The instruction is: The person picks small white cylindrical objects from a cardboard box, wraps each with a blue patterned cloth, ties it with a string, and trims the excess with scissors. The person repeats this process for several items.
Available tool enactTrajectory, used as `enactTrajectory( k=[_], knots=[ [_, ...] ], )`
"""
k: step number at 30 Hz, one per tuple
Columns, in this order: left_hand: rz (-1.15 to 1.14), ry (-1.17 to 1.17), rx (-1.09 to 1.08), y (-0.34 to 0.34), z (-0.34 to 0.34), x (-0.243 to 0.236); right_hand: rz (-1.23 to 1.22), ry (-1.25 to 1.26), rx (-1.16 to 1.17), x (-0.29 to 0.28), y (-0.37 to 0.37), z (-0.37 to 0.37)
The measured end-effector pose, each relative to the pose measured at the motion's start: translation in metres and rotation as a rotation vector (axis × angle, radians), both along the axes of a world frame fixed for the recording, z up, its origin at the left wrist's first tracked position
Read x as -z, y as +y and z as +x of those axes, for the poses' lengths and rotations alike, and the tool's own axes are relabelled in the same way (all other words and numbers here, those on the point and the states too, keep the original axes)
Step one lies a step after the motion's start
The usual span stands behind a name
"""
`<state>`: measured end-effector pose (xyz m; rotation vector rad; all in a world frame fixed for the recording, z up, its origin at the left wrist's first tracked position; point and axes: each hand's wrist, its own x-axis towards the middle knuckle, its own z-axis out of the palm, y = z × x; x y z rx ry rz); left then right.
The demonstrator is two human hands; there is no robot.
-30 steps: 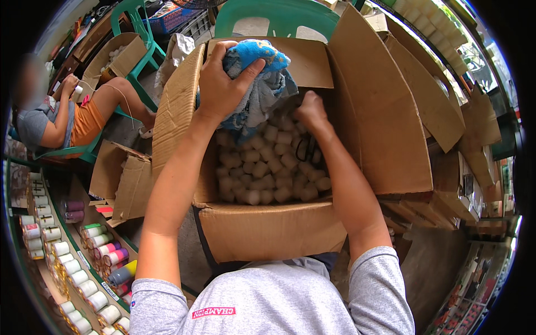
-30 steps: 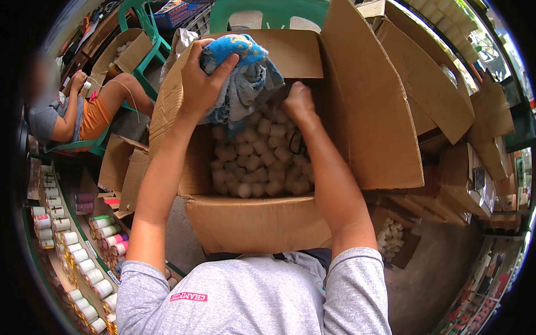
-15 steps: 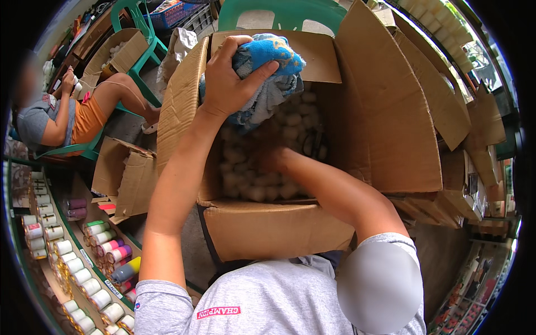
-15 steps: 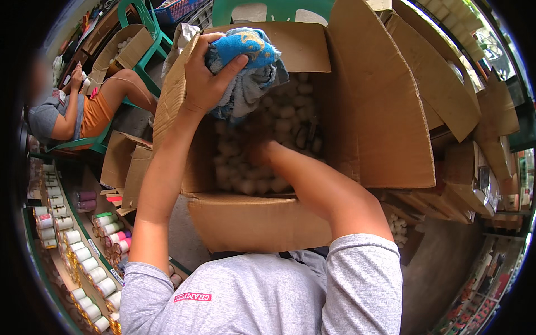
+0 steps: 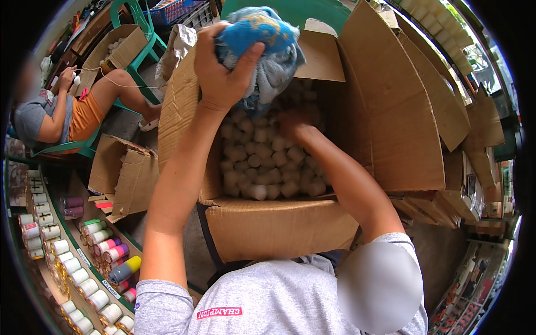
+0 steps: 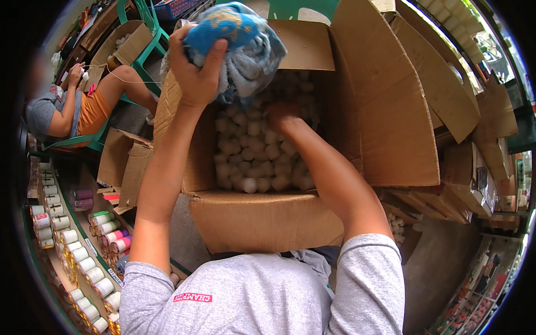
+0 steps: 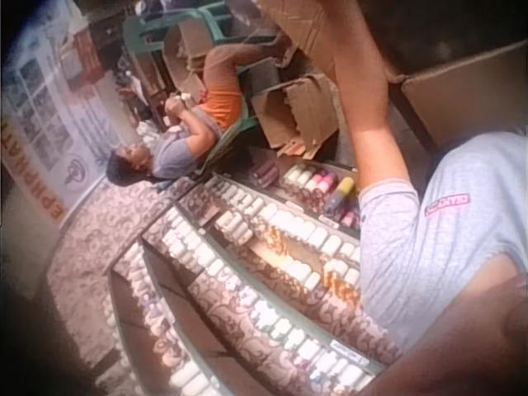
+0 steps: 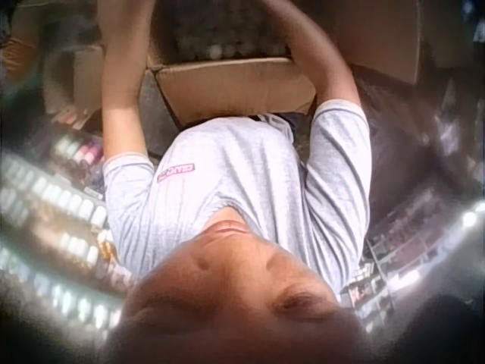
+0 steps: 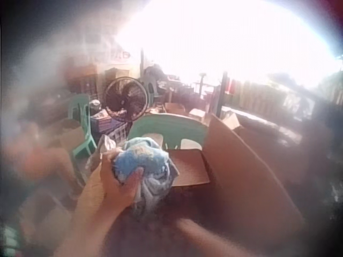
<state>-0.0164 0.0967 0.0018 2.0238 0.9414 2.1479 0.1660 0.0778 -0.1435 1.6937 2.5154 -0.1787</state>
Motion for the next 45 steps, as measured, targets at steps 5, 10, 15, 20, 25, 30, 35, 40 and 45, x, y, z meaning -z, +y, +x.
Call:
enactTrajectory(
  k=[5,10,15,20,25,30,35,40,45],
  knots=[
    [0.067,-0.036,-0.148,0.007,-0.005,-0.001,0.162,0.05,-0.161,0.035,0.066,0.014],
    [0.097,0.117,-0.213,0.007,-0.003,-0.006,-0.247,0.242,-0.202,0.011,0.045,0.011],
    [0.06,0.095,-0.19,0.012,0.004,-0.006,-0.227,0.285,-0.387,0.058,0.029,-0.002],
    [-0.041,0.029,-0.136,0.003,-0.001,-0.005,-0.675,0.121,-0.363,-0.005,0.044,-0.035],
    [-0.019,0.1,-0.164,-0.001,-0.001,-0.01,-0.231,0.179,-0.023,-0.022,0.076,-0.014],
    [-0.063,0.088,-0.14,0.009,0.002,-0.01,-0.046,0.205,0.087,0.006,0.105,0.016],
    [-0.107,0.088,-0.115,0.005,-0.002,-0.011,0.043,0.264,0.086,0.025,0.104,0.018],
    [-0.151,0.092,-0.056,0.004,-0.004,-0.009,0.098,0.309,0.066,0.033,0.101,0.011],
    [-0.174,0.092,-0.031,0.003,-0.001,-0.008,0.13,0.333,0.055,0.033,0.101,0.013]
  ],
)
